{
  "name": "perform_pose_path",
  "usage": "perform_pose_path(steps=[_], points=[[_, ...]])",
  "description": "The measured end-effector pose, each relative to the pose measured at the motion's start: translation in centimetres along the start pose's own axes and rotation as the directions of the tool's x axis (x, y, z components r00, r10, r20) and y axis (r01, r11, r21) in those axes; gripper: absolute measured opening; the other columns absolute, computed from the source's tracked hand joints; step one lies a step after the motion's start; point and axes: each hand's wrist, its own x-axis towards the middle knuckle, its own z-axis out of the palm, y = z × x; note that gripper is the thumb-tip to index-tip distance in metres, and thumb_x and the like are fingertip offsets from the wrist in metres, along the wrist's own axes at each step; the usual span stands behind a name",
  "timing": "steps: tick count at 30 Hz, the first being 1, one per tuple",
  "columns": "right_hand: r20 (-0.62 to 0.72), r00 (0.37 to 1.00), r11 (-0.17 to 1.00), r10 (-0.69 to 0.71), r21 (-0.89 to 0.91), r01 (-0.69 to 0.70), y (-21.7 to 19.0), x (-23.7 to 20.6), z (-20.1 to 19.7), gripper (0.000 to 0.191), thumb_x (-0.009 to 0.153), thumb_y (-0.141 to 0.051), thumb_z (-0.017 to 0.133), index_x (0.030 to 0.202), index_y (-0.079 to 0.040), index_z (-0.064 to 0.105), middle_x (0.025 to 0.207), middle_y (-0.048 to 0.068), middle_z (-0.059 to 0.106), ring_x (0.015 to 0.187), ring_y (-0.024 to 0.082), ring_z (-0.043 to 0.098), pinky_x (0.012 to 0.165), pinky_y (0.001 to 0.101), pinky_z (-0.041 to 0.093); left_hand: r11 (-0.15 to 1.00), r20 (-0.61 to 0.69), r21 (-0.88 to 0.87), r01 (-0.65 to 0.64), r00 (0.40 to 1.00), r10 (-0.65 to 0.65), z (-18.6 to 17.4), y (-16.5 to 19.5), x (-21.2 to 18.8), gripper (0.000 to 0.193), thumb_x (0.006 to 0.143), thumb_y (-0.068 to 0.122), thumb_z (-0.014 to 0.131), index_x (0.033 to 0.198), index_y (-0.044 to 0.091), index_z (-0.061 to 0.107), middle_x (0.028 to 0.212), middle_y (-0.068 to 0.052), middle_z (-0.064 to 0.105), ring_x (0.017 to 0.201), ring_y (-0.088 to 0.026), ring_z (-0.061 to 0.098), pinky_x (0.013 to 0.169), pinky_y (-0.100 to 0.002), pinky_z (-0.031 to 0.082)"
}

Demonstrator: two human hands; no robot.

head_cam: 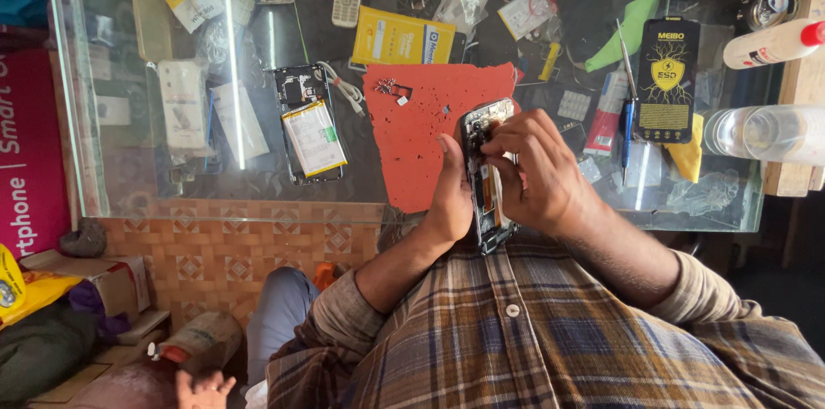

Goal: The person pries open the back cover of a smartphone and removes the internal battery, then uses a metal pry tool to work around the phone's frame and separate components on a repair bench. They handle the disassembled phone body, battery, and back cover, setting parts on the work mat.

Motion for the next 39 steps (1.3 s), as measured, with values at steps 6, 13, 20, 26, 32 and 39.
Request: perform_pose_path(steps=[6, 13, 20, 26, 32, 39], points=[[-0.04, 0.997, 0.995, -0.06, -0.085, 0.057, 0.0, 0.1, 0.2, 0.033, 0.075, 0.016, 0.073, 0.103, 0.003, 0.064, 0.101, 0.015, 0.063, 0.094, 0.034, 0.063, 0.08, 0.0435, 0.053, 0.984, -0.036, 0.051, -0.169, 0.985, 0.171, 0.1, 0.7, 0.3, 0.045, 0.124, 0.041, 0.034, 0.132, 0.001, 0.053, 0.126, -0.005, 0.061, 0.115, -0.013, 0.057, 0.103, -0.035, 0.047], [0.025, 0.996, 0.992, -0.085, -0.093, 0.087, -0.4, 0.1, -0.5, 0.032, 0.069, 0.016, 0.066, 0.099, 0.004, 0.059, 0.099, 0.017, 0.058, 0.094, 0.037, 0.06, 0.082, 0.0473, 0.052, 0.98, 0.036, 0.058, -0.189, 0.982, 0.187, 1.4, 3.8, 0.8, 0.059, 0.119, 0.049, 0.03, 0.139, 0.0, 0.056, 0.125, -0.01, 0.066, 0.11, -0.016, 0.062, 0.099, -0.033, 0.049], [-0.025, 0.997, 0.987, -0.073, -0.147, 0.069, -0.3, 0.9, -0.1, 0.035, 0.077, 0.004, 0.079, 0.11, 0.003, 0.066, 0.111, 0.014, 0.062, 0.101, 0.035, 0.062, 0.086, 0.0459, 0.052, 0.952, -0.04, 0.248, -0.179, 0.98, 0.194, -1.1, 1.0, 0.9, 0.055, 0.113, 0.043, 0.031, 0.146, 0.002, 0.048, 0.143, -0.006, 0.058, 0.132, -0.012, 0.054, 0.115, -0.03, 0.043], [0.006, 0.994, 0.985, -0.105, -0.135, 0.105, 0.3, 0.2, 0.4, 0.028, 0.076, 0.011, 0.073, 0.1, 0.002, 0.06, 0.106, 0.014, 0.06, 0.1, 0.035, 0.062, 0.087, 0.0462, 0.052, 0.972, -0.01, 0.08, -0.221, 0.975, 0.222, -2.3, -0.5, 0.9, 0.052, 0.13, 0.042, 0.033, 0.135, -0.008, 0.048, 0.125, -0.012, 0.055, 0.113, -0.017, 0.053, 0.108, -0.034, 0.045], [0.046, 0.984, 0.977, -0.171, -0.121, 0.176, 0.5, -1.9, 0.1, 0.034, 0.069, 0.013, 0.066, 0.099, 0.004, 0.055, 0.099, 0.019, 0.057, 0.093, 0.038, 0.061, 0.08, 0.0475, 0.05, 0.957, 0.009, -0.142, -0.253, 0.966, 0.257, 0.4, 4.2, 2.3, 0.076, 0.109, 0.065, 0.025, 0.147, 0.003, 0.046, 0.133, -0.018, 0.062, 0.104, -0.028, 0.066, 0.083, -0.052, 0.061], [-0.004, 0.999, 0.986, 0.051, 0.156, -0.05, -0.4, -3.1, 0.1, 0.051, 0.078, -0.012, 0.076, 0.114, 0.006, 0.045, 0.115, 0.023, 0.053, 0.1, 0.036, 0.06, 0.081, 0.0483, 0.053, 0.934, -0.095, 0.054, -0.354, 0.929, 0.357, 2.2, 5.9, 1.4, 0.072, 0.11, 0.061, 0.029, 0.148, 0.001, 0.043, 0.139, -0.02, 0.059, 0.109, -0.032, 0.066, 0.083, -0.055, 0.062]])
